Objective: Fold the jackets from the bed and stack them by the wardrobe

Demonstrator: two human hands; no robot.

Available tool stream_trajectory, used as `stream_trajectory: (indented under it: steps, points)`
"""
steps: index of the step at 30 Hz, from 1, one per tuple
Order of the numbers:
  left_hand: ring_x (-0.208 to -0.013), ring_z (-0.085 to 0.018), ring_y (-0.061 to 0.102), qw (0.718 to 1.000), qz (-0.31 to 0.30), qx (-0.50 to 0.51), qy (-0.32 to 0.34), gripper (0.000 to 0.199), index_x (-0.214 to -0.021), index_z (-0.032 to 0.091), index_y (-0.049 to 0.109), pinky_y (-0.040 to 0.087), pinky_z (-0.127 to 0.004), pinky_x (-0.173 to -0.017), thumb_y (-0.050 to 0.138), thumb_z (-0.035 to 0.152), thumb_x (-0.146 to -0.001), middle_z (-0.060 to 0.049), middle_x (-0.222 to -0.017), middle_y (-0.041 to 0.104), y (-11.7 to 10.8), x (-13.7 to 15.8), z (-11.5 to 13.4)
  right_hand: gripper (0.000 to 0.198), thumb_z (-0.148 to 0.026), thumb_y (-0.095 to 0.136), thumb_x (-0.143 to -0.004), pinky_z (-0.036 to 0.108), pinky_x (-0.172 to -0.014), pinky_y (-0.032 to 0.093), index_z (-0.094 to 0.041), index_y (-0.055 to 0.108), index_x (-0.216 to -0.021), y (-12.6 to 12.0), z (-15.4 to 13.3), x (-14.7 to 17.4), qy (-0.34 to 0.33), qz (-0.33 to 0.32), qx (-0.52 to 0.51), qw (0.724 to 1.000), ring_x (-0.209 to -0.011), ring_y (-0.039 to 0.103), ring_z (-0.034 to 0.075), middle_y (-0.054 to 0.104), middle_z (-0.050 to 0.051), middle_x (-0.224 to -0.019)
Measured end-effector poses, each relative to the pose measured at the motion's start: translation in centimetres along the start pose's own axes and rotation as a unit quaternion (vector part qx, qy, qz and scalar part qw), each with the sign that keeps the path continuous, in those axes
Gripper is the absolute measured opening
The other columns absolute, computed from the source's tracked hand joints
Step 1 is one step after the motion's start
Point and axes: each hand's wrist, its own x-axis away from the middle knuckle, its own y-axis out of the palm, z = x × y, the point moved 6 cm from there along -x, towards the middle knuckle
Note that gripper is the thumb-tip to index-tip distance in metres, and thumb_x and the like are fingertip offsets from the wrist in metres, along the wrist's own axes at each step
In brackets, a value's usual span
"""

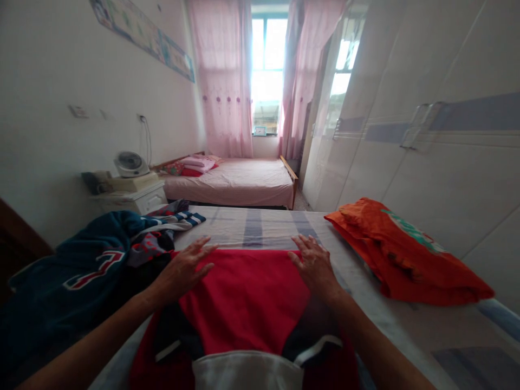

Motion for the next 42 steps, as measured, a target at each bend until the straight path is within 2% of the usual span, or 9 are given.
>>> stream_trajectory:
  steps: [3,7,11,17,23,29,34,37,42]
  points:
    - [-0.137,-0.026,0.023,0.992,-0.038,0.079,0.090,0.054,-0.141,0.029,0.033,0.024,-0.048,-0.110,0.043,0.046,-0.090,-0.006,-0.150,0.026,2.0,2.5,2.5,0.049,-0.045,0.034,-0.090,0.049,-0.105,0.027,-0.025,0.047,-0.132,1.8,-1.2,1.9,-0.057,-0.067,0.021,0.996,-0.134,0.030,0.028,0.040,0.006,-0.143]
    - [-0.133,-0.027,0.032,0.990,-0.063,0.123,0.039,0.052,-0.137,0.027,0.040,0.028,-0.049,-0.108,0.044,0.047,-0.089,-0.007,-0.145,0.037,3.4,6.2,0.2,0.048,-0.043,0.032,-0.091,0.048,-0.106,0.029,-0.023,0.049,-0.131,3.0,0.3,4.5,-0.077,-0.129,0.010,0.989,-0.132,0.033,0.026,0.043,0.007,-0.141]
    - [-0.122,-0.023,0.048,0.982,-0.032,0.184,0.018,0.035,-0.117,0.025,0.061,0.038,-0.037,-0.103,0.047,0.040,-0.089,-0.008,-0.131,0.053,0.8,9.3,-1.1,0.046,-0.040,0.030,-0.092,0.046,-0.107,0.030,-0.021,0.051,-0.128,0.6,0.0,6.0,-0.072,-0.111,-0.051,0.990,-0.131,0.036,0.024,0.049,0.007,-0.136]
    - [-0.108,-0.020,0.056,0.962,-0.067,0.248,0.089,0.014,-0.093,0.023,0.065,0.045,-0.027,-0.092,0.055,0.026,-0.083,-0.006,-0.119,0.058,-1.7,12.8,2.6,0.046,-0.041,0.036,-0.091,0.045,-0.109,0.031,-0.021,0.051,-0.129,-1.8,-3.8,9.6,-0.095,-0.167,-0.138,0.972,-0.131,0.036,0.022,0.047,0.006,-0.138]
    - [-0.106,-0.024,0.057,0.949,0.043,0.289,-0.121,0.024,-0.088,0.021,0.065,0.045,-0.035,-0.093,0.051,0.040,-0.083,-0.009,-0.113,0.058,-0.5,13.3,-0.5,0.042,-0.038,0.033,-0.092,0.043,-0.107,0.034,-0.020,0.057,-0.121,-3.1,-3.6,10.7,-0.082,-0.168,-0.161,0.969,-0.128,0.040,0.021,0.052,0.007,-0.133]
    - [-0.105,-0.031,0.060,0.766,0.031,0.496,-0.409,0.055,-0.107,0.017,0.059,0.054,-0.034,-0.079,0.068,0.050,-0.063,-0.013,-0.116,0.062,2.7,14.8,-5.4,0.053,-0.044,0.033,-0.092,0.042,-0.111,0.026,-0.016,0.040,-0.136,-5.3,-6.7,7.2,-0.088,-0.114,-0.160,0.976,-0.135,0.029,0.020,0.038,0.009,-0.144]
    - [-0.089,-0.027,0.067,0.601,-0.056,0.653,-0.458,0.052,-0.103,0.017,0.059,0.055,-0.029,-0.063,0.077,0.040,-0.060,-0.011,-0.098,0.070,2.2,14.2,-4.1,0.061,-0.047,0.034,-0.091,0.043,-0.111,0.020,-0.014,0.032,-0.141,-2.3,-11.0,2.8,-0.120,-0.152,-0.116,0.974,-0.138,0.020,0.025,0.027,0.011,-0.149]
    - [-0.086,-0.028,0.068,0.546,-0.100,0.704,-0.443,0.047,-0.098,0.016,0.063,0.057,-0.032,-0.068,0.080,0.036,-0.059,-0.009,-0.091,0.072,1.9,13.4,-2.5,0.061,-0.046,0.034,-0.090,0.047,-0.110,0.018,-0.015,0.030,-0.142,0.8,-12.1,0.7,-0.093,-0.168,-0.091,0.977,-0.138,0.017,0.028,0.023,0.011,-0.151]
    - [-0.082,-0.028,0.069,0.521,-0.065,0.737,-0.427,0.052,-0.116,0.019,0.055,0.057,-0.036,-0.071,0.073,0.025,-0.068,-0.008,-0.092,0.072,1.6,12.0,-0.6,0.060,-0.044,0.034,-0.089,0.048,-0.109,0.016,-0.013,0.032,-0.141,4.5,-12.3,0.0,-0.083,-0.183,-0.084,0.976,-0.138,0.018,0.030,0.025,0.013,-0.150]
